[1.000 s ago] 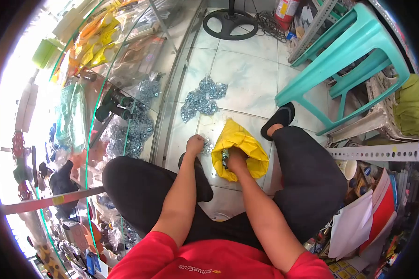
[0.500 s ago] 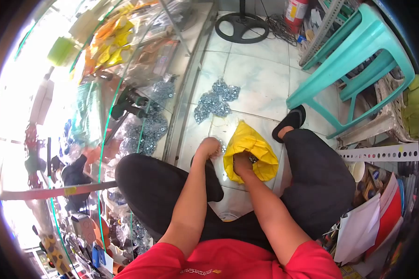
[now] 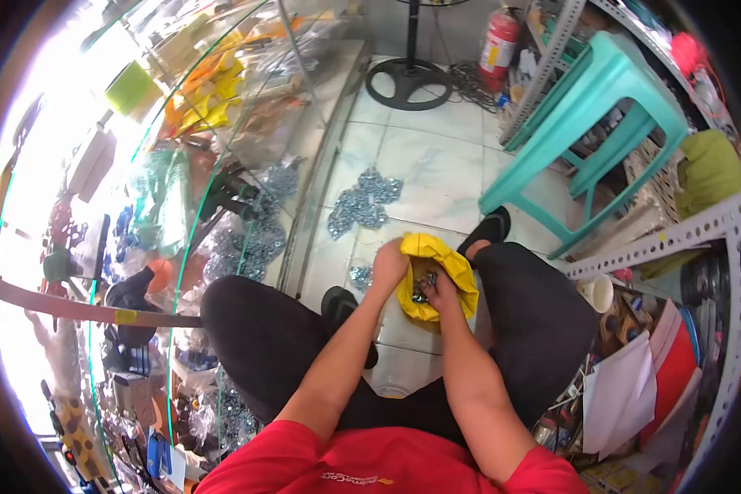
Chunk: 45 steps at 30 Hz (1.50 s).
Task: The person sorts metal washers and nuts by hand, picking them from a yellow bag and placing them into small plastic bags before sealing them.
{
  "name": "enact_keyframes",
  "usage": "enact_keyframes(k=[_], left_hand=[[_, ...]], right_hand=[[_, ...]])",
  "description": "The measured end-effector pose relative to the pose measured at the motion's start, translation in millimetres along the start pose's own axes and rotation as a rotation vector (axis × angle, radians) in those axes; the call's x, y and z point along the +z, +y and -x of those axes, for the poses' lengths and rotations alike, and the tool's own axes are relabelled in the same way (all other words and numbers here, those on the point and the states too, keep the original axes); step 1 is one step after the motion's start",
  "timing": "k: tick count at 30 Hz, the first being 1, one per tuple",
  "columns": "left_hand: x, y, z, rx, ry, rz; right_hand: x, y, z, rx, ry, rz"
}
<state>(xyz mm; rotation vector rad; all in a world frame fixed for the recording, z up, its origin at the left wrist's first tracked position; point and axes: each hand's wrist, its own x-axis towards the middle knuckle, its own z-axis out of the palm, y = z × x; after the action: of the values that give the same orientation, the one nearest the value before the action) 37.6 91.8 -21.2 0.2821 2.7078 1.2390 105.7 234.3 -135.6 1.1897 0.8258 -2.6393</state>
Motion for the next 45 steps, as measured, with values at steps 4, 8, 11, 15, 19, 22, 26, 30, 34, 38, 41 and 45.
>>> enact_keyframes(k=[4, 8, 11, 15, 19, 22, 26, 30, 34, 38, 41, 45], left_hand=[[-8, 26, -5, 0.104, -0.06, -0.05], [-16, 37, 31, 0.092, 0.159, -0.165], [-36, 45, 35, -0.157, -0.071, 0.1], [4, -17, 7, -0.39, -0.338, 0.395], [3, -17, 18, -0.266, -0.334, 0.652], [1, -19, 27, -0.641, -0.531, 1.189], [18, -41, 31, -0.658, -0.679, 1.607], [18, -43, 29, -0.603, -0.702, 1.66], [8, -36, 34, -0.639, -0.665, 1.634], [6, -36, 35, -0.629, -0.688, 1.677], [-3, -32, 37, -0.58, -0.74, 1.669], [-12, -28, 37, -0.527, -0.817, 1.651]], right_hand=[[25, -19, 26, -0.089, -0.113, -0.006], [22, -23, 35, -0.013, -0.121, 0.03], [26, -24, 50, 0.012, -0.123, 0.075], [36, -50, 65, 0.103, -0.197, 0.504], [60, -74, 87, 0.132, -0.25, 0.745], [80, -81, 107, 0.083, -0.286, 0.801], [103, -70, 125, 0.034, -0.399, 1.033], [105, -65, 114, -0.012, -0.375, 1.245], [108, -73, 118, -0.103, -0.368, 1.282], [112, -82, 124, -0.101, -0.315, 1.148], [104, -91, 118, -0.084, -0.266, 1.243], [98, -98, 118, -0.121, -0.205, 1.327]])
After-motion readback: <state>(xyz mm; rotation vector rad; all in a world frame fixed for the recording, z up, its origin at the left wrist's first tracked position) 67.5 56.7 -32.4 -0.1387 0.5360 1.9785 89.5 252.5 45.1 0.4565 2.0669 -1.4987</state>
